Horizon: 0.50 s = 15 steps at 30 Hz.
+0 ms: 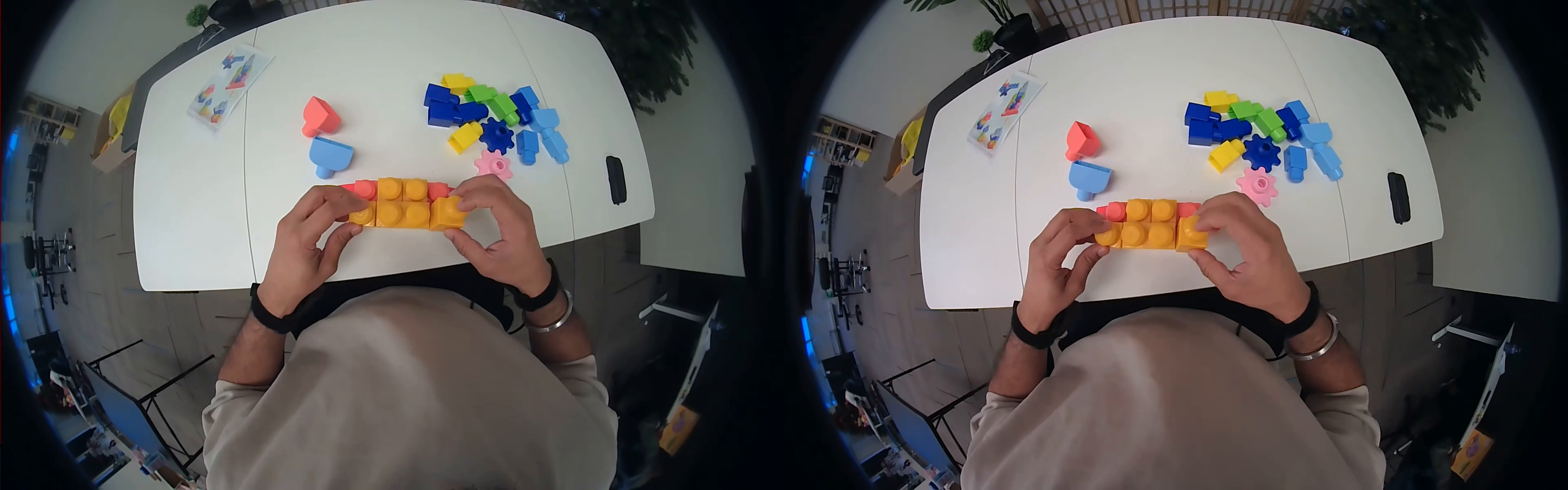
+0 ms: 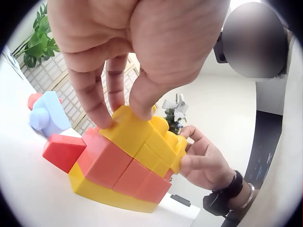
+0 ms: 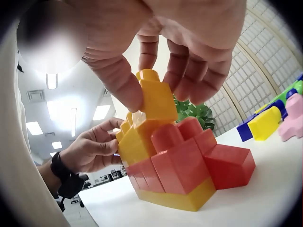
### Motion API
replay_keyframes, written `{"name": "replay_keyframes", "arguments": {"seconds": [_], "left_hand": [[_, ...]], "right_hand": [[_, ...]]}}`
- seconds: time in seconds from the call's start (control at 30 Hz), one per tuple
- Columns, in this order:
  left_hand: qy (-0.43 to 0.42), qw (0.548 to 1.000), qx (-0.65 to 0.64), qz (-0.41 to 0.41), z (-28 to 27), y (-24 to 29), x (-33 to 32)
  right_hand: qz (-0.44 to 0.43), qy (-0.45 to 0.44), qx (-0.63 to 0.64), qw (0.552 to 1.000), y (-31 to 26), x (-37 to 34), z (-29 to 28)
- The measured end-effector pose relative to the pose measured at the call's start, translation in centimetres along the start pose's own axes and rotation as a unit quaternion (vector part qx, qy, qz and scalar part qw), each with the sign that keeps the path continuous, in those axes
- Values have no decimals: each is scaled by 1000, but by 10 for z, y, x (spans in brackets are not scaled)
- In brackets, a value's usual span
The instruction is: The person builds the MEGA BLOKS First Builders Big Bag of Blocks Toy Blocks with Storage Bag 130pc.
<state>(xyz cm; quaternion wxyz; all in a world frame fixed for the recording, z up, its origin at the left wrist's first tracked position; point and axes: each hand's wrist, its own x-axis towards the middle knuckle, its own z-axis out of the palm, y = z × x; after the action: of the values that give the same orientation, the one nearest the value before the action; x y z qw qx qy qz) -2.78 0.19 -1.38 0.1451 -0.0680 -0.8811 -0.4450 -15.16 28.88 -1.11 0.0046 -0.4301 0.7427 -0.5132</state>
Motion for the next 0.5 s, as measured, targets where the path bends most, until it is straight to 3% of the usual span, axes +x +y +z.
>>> {"name": "replay_keyframes", "arguments": {"seconds": [0.1, 0.43, 0.5], "left_hand": [[14, 1000, -18, -3, 5, -5, -3], [32, 999, 14, 21, 8, -5, -4], [32, 999, -2, -10, 9, -3, -5]], "right_hand": [[-25, -28, -65, 997, 10, -3, 8], [-30, -24, -101, 994, 9, -2, 9], [-24, -16, -106, 994, 10, -4, 10]]}}
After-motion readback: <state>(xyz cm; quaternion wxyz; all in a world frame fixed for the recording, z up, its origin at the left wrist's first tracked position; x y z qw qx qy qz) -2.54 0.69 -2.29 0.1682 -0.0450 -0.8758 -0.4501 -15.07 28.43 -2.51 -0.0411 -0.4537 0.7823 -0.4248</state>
